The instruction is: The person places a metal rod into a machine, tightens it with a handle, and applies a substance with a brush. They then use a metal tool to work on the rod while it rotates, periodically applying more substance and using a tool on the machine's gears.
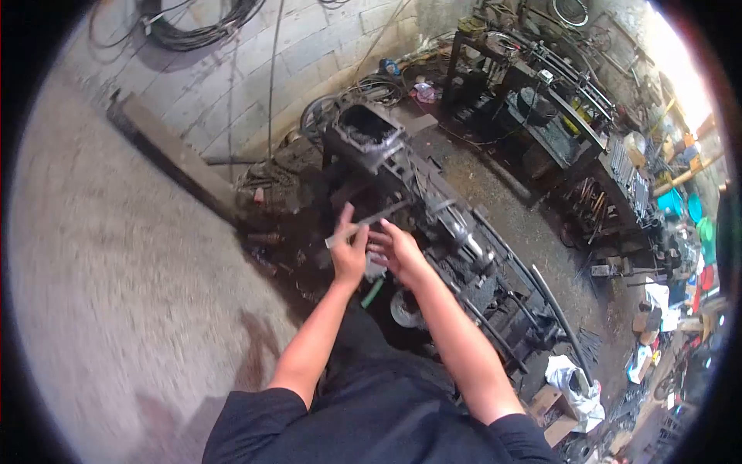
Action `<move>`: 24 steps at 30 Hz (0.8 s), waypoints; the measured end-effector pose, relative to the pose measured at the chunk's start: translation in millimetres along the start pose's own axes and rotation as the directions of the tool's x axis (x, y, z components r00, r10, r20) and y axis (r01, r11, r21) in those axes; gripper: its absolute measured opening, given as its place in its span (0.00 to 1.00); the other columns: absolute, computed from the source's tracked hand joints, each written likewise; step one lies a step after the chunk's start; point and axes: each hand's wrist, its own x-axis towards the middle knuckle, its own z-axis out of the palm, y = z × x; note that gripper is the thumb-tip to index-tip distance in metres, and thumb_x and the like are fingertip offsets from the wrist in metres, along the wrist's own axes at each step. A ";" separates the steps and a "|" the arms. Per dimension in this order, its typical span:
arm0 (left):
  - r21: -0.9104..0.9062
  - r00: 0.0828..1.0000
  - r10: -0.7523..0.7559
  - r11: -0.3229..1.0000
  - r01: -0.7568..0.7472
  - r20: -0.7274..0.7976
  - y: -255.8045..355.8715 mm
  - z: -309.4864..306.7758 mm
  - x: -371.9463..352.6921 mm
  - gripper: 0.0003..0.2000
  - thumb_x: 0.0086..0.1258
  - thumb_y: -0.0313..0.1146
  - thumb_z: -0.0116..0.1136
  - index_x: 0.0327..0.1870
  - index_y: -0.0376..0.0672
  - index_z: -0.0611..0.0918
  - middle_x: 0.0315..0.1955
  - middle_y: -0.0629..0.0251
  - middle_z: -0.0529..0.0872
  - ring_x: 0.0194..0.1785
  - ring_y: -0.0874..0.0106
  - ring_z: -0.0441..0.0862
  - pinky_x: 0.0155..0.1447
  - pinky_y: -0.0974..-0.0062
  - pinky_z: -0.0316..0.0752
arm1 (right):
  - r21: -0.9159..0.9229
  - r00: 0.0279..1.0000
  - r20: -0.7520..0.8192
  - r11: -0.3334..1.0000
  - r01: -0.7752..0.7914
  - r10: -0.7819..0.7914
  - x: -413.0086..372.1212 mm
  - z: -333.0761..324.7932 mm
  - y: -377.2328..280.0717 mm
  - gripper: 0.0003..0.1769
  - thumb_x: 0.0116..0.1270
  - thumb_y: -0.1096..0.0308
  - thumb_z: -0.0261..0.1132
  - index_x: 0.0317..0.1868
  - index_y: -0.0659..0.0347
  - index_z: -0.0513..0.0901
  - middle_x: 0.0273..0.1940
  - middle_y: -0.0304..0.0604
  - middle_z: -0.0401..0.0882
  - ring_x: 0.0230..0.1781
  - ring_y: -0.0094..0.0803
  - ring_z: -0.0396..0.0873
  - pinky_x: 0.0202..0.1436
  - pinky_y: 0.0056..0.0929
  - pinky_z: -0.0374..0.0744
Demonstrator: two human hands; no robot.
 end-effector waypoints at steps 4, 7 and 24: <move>-0.083 0.875 0.248 0.968 -0.235 0.415 2.2 -31.3 53.5 0.14 0.65 0.31 0.60 0.51 0.50 0.85 0.38 0.68 0.80 0.46 0.65 0.77 0.54 0.63 0.70 | 0.322 0.988 -0.132 0.940 0.114 -0.075 10.5 55.7 -12.6 0.20 0.77 0.56 0.55 0.59 0.62 0.76 0.47 0.40 0.83 0.46 0.30 0.80 0.49 0.33 0.78; -0.212 0.888 0.303 0.947 -0.241 0.346 -33.3 -38.4 96.2 0.18 0.62 0.42 0.66 0.53 0.51 0.83 0.47 0.65 0.76 0.52 0.61 0.74 0.58 0.60 0.68 | 0.360 0.927 -0.356 0.898 0.254 -0.119 17.3 100.5 -25.9 0.18 0.77 0.64 0.55 0.61 0.66 0.73 0.38 0.39 0.79 0.36 0.26 0.79 0.41 0.28 0.82; 0.328 0.766 0.051 0.884 -0.333 0.641 -344.2 108.4 385.1 0.22 0.68 0.42 0.60 0.60 0.41 0.78 0.59 0.55 0.77 0.68 0.50 0.66 0.72 0.54 0.61 | -0.066 0.620 -0.735 0.939 0.338 -0.275 199.5 149.3 -61.4 0.31 0.76 0.71 0.47 0.78 0.56 0.56 0.22 0.31 0.67 0.14 0.18 0.63 0.18 0.22 0.72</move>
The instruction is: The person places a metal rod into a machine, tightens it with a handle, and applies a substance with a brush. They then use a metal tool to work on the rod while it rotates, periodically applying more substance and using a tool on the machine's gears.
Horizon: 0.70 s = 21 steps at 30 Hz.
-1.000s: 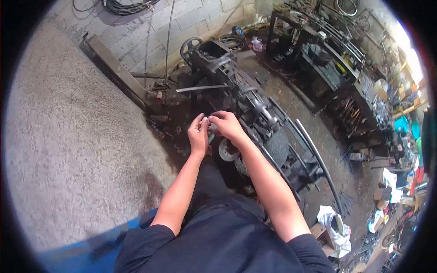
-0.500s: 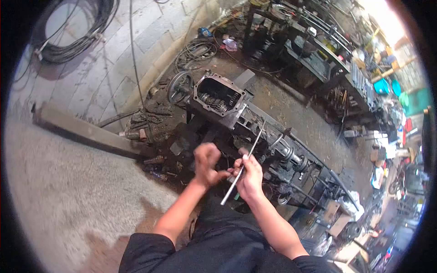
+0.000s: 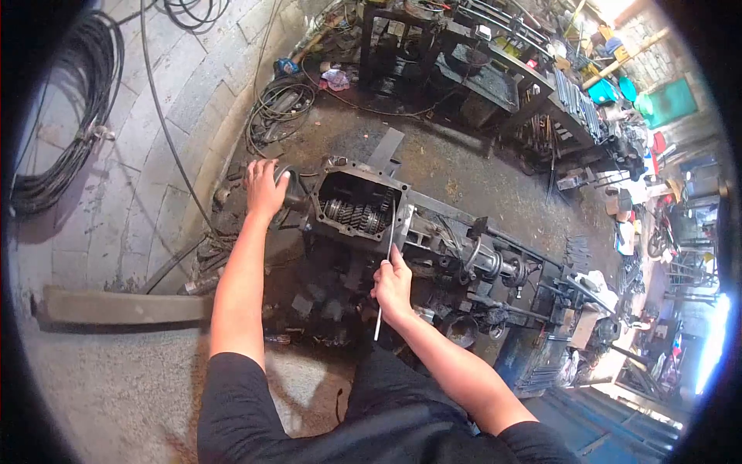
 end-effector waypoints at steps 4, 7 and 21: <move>-0.153 0.994 0.052 0.988 -0.038 0.091 -12.4 22.8 -0.1 0.27 0.65 0.45 0.62 0.62 0.41 0.76 0.59 0.53 0.78 0.70 0.48 0.65 0.73 0.56 0.61 | -0.134 0.994 0.036 0.985 0.109 -0.105 34.0 13.0 0.2 0.31 0.75 0.73 0.47 0.78 0.61 0.55 0.20 0.29 0.63 0.17 0.17 0.65 0.19 0.21 0.69; -0.219 0.994 0.091 0.970 -0.103 -0.062 -7.8 13.5 -10.2 0.30 0.65 0.45 0.61 0.66 0.40 0.73 0.63 0.52 0.74 0.73 0.49 0.62 0.74 0.54 0.59 | -0.478 0.953 0.059 0.829 0.289 -0.298 39.1 26.1 -0.1 0.31 0.70 0.74 0.47 0.73 0.74 0.57 0.23 0.57 0.72 0.22 0.32 0.73 0.30 0.36 0.75; -0.069 0.982 0.180 0.982 -0.175 0.066 -0.2 2.9 2.0 0.27 0.68 0.44 0.59 0.66 0.44 0.73 0.64 0.56 0.73 0.74 0.55 0.60 0.75 0.53 0.56 | -0.961 0.978 0.207 0.180 0.209 -0.030 -24.6 -68.6 -58.9 0.16 0.70 0.67 0.57 0.57 0.57 0.72 0.38 0.59 0.84 0.39 0.59 0.84 0.44 0.56 0.80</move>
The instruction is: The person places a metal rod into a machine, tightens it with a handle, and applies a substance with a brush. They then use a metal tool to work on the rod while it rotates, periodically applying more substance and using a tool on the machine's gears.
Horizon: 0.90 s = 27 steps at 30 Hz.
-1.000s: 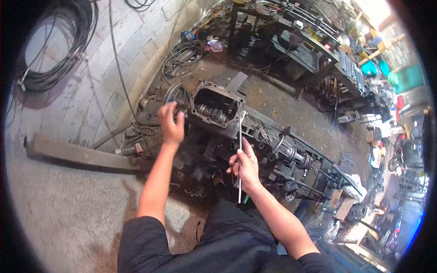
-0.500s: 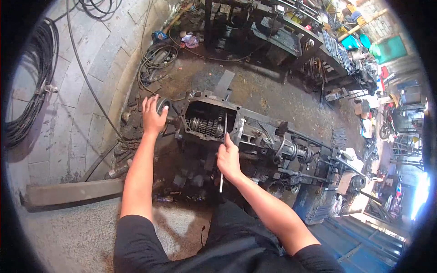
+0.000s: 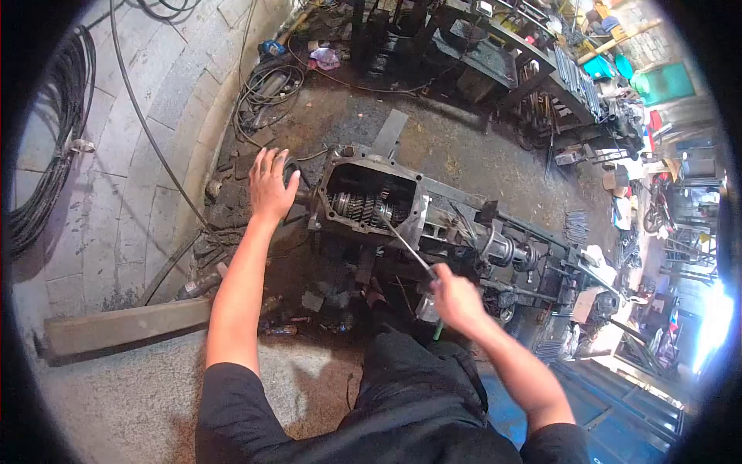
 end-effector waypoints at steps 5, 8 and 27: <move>0.025 0.993 0.008 1.000 -0.011 0.122 5.0 4.9 19.6 0.25 0.68 0.45 0.59 0.64 0.45 0.75 0.64 0.58 0.73 0.72 0.55 0.63 0.72 0.53 0.59 | -0.415 0.945 -0.129 0.882 0.223 -0.300 19.4 -60.1 -7.6 0.15 0.60 0.72 0.60 0.49 0.57 0.79 0.32 0.52 0.83 0.31 0.50 0.85 0.32 0.47 0.82; 0.084 0.981 0.015 0.996 -0.032 0.195 4.4 8.4 16.5 0.26 0.70 0.48 0.56 0.65 0.43 0.75 0.64 0.57 0.73 0.71 0.55 0.65 0.71 0.53 0.62 | -0.531 0.912 -0.062 0.787 0.313 -0.404 40.7 -82.0 -26.8 0.09 0.58 0.71 0.61 0.37 0.61 0.85 0.30 0.52 0.84 0.31 0.49 0.86 0.32 0.45 0.83; -0.194 0.977 -0.093 0.972 0.131 0.191 -9.9 13.7 26.1 0.27 0.75 0.49 0.50 0.66 0.38 0.72 0.65 0.51 0.73 0.70 0.51 0.67 0.70 0.56 0.65 | -0.537 0.988 0.090 0.830 0.152 -0.123 80.9 -120.8 -121.8 0.10 0.61 0.69 0.62 0.39 0.59 0.89 0.44 0.51 0.87 0.48 0.47 0.86 0.50 0.42 0.84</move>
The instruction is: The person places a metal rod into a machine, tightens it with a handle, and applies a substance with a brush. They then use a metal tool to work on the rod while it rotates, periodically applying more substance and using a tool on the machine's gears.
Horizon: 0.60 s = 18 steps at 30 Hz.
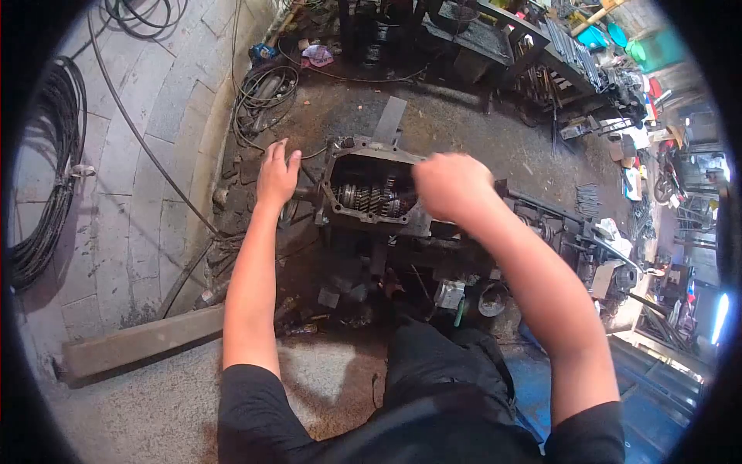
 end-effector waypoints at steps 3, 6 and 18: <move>-0.183 0.996 -0.077 0.981 0.067 -0.045 -4.2 1.9 -3.3 0.28 0.78 0.48 0.45 0.68 0.34 0.70 0.67 0.48 0.71 0.70 0.48 0.67 0.71 0.58 0.64 | 0.354 0.997 0.058 0.935 0.018 -0.041 -7.3 90.2 84.4 0.14 0.64 0.65 0.60 0.42 0.67 0.85 0.41 0.57 0.85 0.43 0.53 0.84 0.49 0.46 0.81; -0.092 0.997 -0.051 0.995 0.044 -0.066 -9.9 8.3 -12.2 0.28 0.80 0.47 0.40 0.69 0.31 0.69 0.70 0.47 0.67 0.73 0.48 0.64 0.73 0.60 0.62 | 0.691 0.996 -0.018 0.719 0.080 -0.093 -42.6 158.2 132.1 0.14 0.72 0.64 0.59 0.47 0.67 0.82 0.27 0.43 0.80 0.25 0.33 0.77 0.31 0.37 0.74; 0.041 0.894 0.140 0.990 -0.135 -0.426 -14.0 40.4 -105.4 0.22 0.77 0.33 0.47 0.69 0.38 0.70 0.75 0.51 0.61 0.79 0.46 0.50 0.78 0.52 0.53 | 0.973 0.938 0.185 -0.187 -0.134 0.294 -176.0 240.8 99.4 0.28 0.75 0.64 0.59 0.72 0.62 0.67 0.22 0.32 0.73 0.16 0.16 0.64 0.19 0.18 0.63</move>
